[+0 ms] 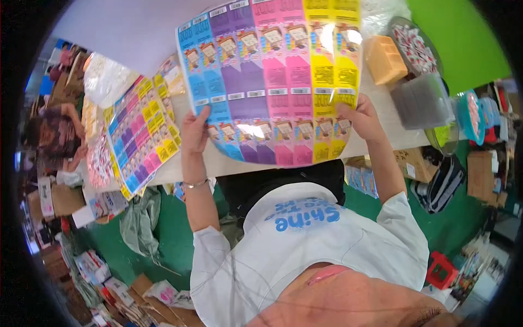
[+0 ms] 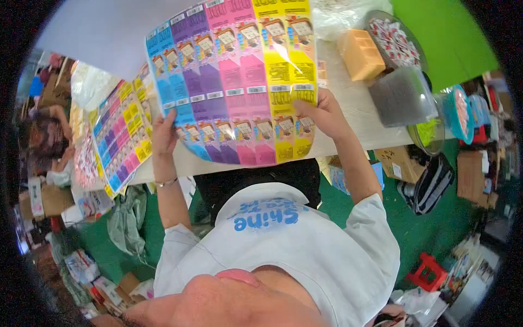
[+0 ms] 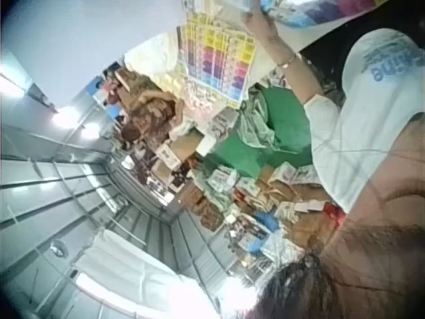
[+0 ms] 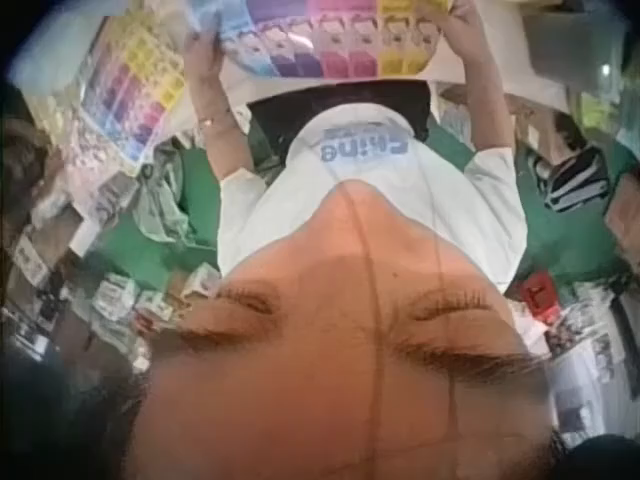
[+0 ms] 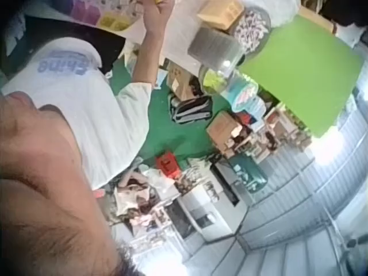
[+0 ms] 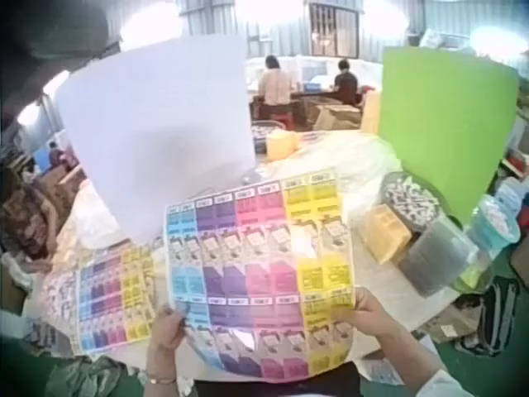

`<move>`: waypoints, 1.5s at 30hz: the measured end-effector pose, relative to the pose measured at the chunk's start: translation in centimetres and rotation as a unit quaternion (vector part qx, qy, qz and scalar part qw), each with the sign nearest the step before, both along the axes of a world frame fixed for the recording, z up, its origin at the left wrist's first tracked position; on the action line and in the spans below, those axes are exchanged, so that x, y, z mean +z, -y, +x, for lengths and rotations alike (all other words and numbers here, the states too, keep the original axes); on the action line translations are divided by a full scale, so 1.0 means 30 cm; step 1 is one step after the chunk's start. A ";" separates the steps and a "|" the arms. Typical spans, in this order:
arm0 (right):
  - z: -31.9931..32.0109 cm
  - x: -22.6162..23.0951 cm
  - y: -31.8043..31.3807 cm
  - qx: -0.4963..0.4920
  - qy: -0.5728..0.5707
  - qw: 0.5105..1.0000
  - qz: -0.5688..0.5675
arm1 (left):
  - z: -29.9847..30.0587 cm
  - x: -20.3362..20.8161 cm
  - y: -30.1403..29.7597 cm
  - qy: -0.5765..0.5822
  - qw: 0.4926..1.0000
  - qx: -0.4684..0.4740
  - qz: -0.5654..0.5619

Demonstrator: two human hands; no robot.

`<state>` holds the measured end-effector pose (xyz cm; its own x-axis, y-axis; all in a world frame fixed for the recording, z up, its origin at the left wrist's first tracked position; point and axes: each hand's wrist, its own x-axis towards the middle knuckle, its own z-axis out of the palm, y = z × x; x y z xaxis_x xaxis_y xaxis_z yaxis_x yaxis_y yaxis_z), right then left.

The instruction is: Packaging small toy pieces into plastic tray compartments and applying decorative labels.

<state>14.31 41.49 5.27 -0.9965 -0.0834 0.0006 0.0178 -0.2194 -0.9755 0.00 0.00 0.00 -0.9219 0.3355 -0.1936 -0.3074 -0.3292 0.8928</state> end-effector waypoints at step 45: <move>0.066 -0.203 0.012 -0.275 -0.151 0.710 0.631 | 0.384 -0.212 -0.396 -0.184 0.921 0.182 -0.291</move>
<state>16.29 41.14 -0.82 -0.8488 0.1940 0.4918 0.0160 0.9392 -0.3429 11.52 11.87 -6.35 -0.9919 -0.0706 0.1059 0.0883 0.2173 0.9721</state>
